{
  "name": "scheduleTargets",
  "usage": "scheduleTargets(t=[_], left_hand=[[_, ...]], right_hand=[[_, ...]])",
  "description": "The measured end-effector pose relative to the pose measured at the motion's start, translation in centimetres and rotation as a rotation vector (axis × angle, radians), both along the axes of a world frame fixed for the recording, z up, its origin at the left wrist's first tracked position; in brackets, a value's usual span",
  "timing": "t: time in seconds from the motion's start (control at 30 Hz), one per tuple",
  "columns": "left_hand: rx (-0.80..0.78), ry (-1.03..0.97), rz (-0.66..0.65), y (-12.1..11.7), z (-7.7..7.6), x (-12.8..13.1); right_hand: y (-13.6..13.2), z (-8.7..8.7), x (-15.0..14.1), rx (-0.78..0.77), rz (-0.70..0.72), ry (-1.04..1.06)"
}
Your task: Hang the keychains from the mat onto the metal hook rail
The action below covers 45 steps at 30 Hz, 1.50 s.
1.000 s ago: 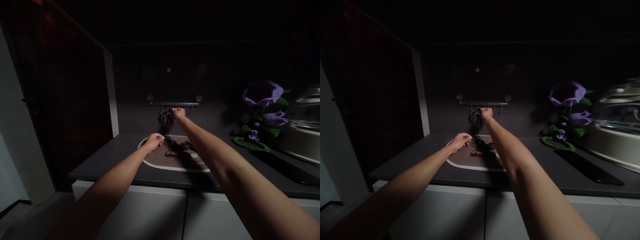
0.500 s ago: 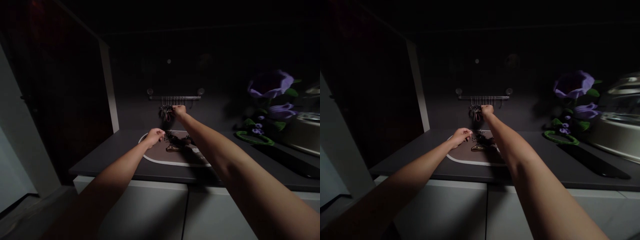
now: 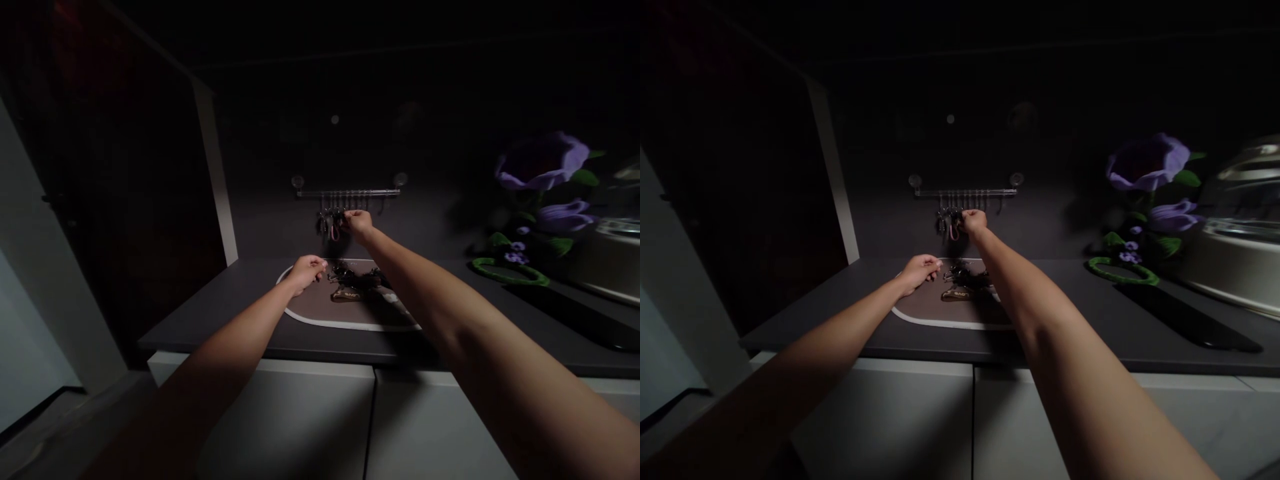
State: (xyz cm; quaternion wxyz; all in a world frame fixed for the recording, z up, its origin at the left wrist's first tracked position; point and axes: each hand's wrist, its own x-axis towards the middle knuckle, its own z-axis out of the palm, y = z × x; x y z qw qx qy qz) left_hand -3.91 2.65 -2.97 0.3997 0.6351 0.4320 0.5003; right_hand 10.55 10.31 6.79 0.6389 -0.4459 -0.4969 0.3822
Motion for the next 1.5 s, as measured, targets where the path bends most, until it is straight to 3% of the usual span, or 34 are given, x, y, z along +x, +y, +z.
scheduleTargets(t=[0.37,0.63,0.83,0.93,1.1,1.23,1.5], left_hand=[[-0.058,0.002,0.026,0.1,0.0,0.1],[-0.241,0.151,0.121,0.7,2.2,0.9],[-0.087,0.262,0.227,1.9,2.7,2.6],[-0.002,0.307,0.290,3.0,2.4,3.6],[0.113,0.392,0.318,5.1,2.0,4.7],[0.143,0.428,0.302,6.1,1.5,5.0],[0.247,0.576,0.231,6.7,0.3,5.0]], right_hand=[[-4.0,-0.9,1.2,-0.048,0.054,-0.009],[-6.5,-3.2,2.9,-0.042,0.071,-0.129],[-6.9,-5.5,4.7,0.053,-0.075,-0.583],[-7.2,-5.8,5.2,0.109,-0.135,-0.886],[-7.5,-5.9,5.2,0.154,-0.119,-1.238],[-7.2,-6.0,5.2,0.161,-0.123,-1.373],[-6.4,-6.7,5.1,0.140,-0.100,-1.407]])
